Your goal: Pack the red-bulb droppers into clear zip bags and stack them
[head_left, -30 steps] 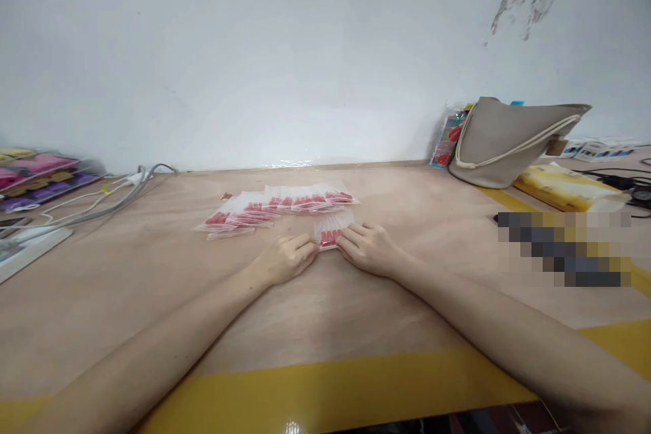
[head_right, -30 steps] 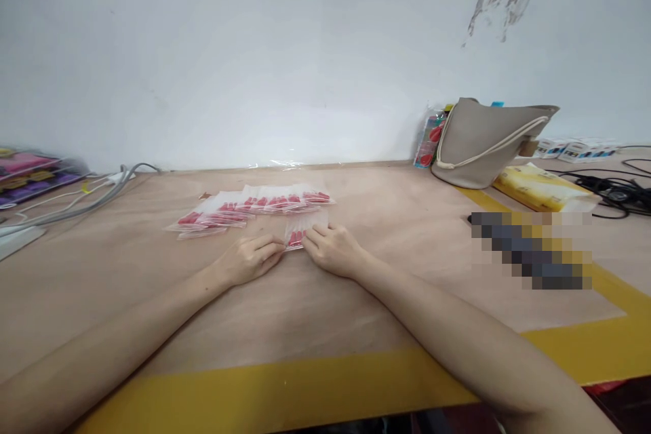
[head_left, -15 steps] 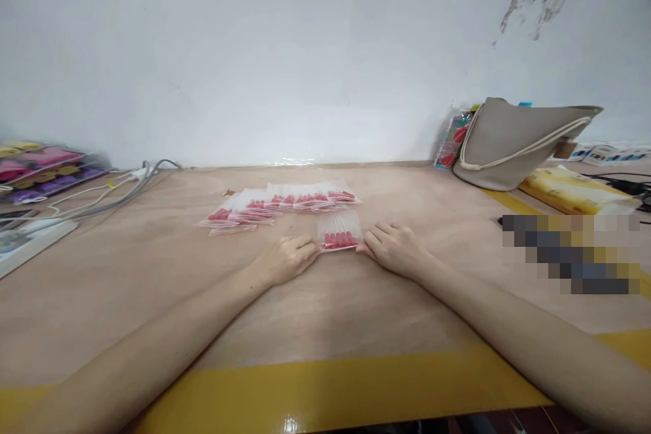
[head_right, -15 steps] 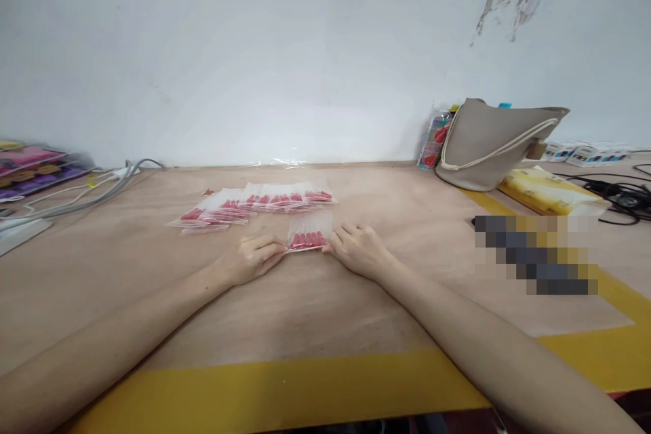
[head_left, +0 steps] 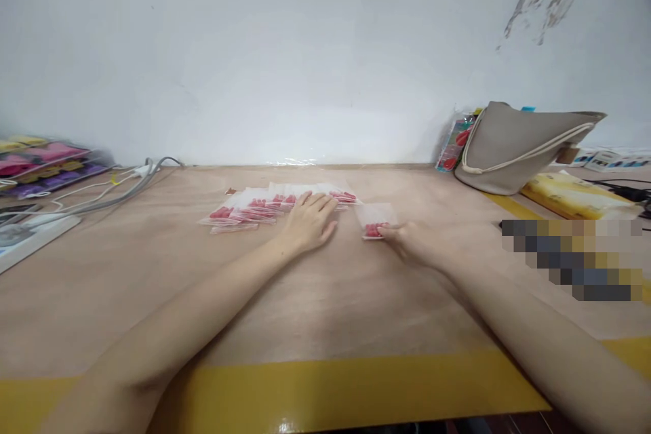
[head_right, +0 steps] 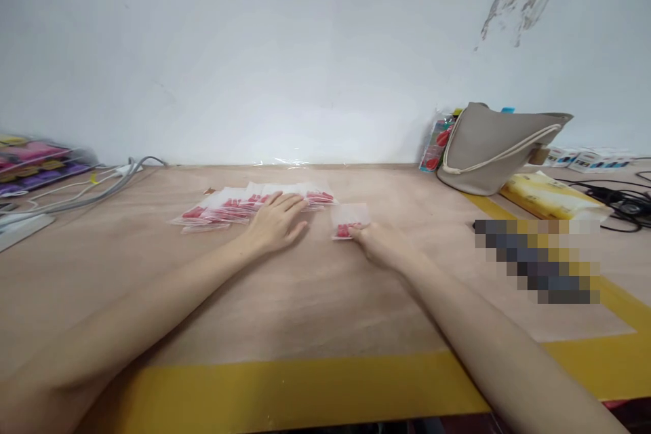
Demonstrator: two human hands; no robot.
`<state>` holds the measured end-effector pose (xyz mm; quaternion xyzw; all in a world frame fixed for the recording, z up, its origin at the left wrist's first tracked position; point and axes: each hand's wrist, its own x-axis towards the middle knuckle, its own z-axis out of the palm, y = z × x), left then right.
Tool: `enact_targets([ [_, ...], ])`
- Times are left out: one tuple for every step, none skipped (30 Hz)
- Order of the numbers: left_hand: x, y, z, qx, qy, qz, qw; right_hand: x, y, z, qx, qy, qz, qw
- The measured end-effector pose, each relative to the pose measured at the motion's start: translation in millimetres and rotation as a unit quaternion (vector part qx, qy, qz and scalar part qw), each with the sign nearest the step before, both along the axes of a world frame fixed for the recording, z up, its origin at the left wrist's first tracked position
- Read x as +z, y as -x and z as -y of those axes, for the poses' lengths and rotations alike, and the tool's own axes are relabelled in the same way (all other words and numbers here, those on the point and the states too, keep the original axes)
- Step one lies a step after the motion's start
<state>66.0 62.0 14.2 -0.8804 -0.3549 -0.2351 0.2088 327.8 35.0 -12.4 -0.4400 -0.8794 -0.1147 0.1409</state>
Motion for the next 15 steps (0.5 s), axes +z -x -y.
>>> enact_targets([
  [2.1, -6.3, -7.7, 0.035, 0.011, -0.015, 0.999, 1.7, -12.4, -4.3, -0.018, 0.01, -0.004, 1.0],
  [3.7, -12.9, -15.4, 0.047, 0.015, -0.02, 0.999, 3.0, -23.6, -8.7, -0.039, 0.017, -0.008, 0.999],
  [4.7, -19.7, -22.7, 0.052, 0.018, -0.024, 0.998, 3.5, -33.1, -13.1, -0.062, 0.024, -0.011, 0.998],
  [5.2, -26.2, -29.7, 0.058, 0.022, -0.029, 0.998, 3.2, -40.7, -17.7, -0.084, 0.021, -0.019, 0.996],
  [5.1, -32.4, -36.1, 0.064, 0.027, -0.036, 0.997, 1.9, -46.2, -22.4, -0.104, 0.02, -0.026, 0.994],
  [4.7, -37.9, -42.0, 0.071, 0.032, -0.043, 0.996, -0.1, -49.8, -27.2, -0.117, 0.018, -0.033, 0.992],
  [3.9, -42.7, -47.4, 0.081, 0.037, -0.05, 0.995, -2.6, -51.9, -31.9, -0.124, 0.016, -0.039, 0.991],
  [3.1, -46.8, -52.2, 0.09, 0.044, -0.059, 0.993, -5.2, -52.7, -36.4, -0.127, 0.015, -0.046, 0.991],
  [2.4, -50.1, -56.5, 0.099, 0.051, -0.068, 0.991, -7.7, -52.6, -40.1, -0.127, 0.015, -0.054, 0.99],
  [1.9, -52.8, -60.1, 0.106, 0.058, -0.078, 0.99, -9.6, -51.7, -43.0, -0.124, 0.015, -0.061, 0.99],
  [1.6, -54.9, -63.0, 0.111, 0.064, -0.088, 0.988, -10.8, -50.3, -44.6, -0.117, 0.01, -0.067, 0.991],
  [1.5, -56.4, -64.9, 0.113, 0.068, -0.097, 0.987, -11.1, -48.0, -44.9, -0.105, -0.001, -0.073, 0.992],
  [1.5, -57.3, -65.7, 0.111, 0.069, -0.105, 0.986, -10.6, -44.9, -43.7, -0.09, -0.017, -0.08, 0.993],
  [1.6, -57.8, -65.1, 0.104, 0.067, -0.112, 0.986, -9.5, -40.6, -41.2, -0.073, -0.036, -0.088, 0.993],
  [1.4, -57.8, -63.1, 0.093, 0.062, -0.118, 0.987, -8.0, -35.0, -37.6, -0.057, -0.056, -0.098, 0.992],
])
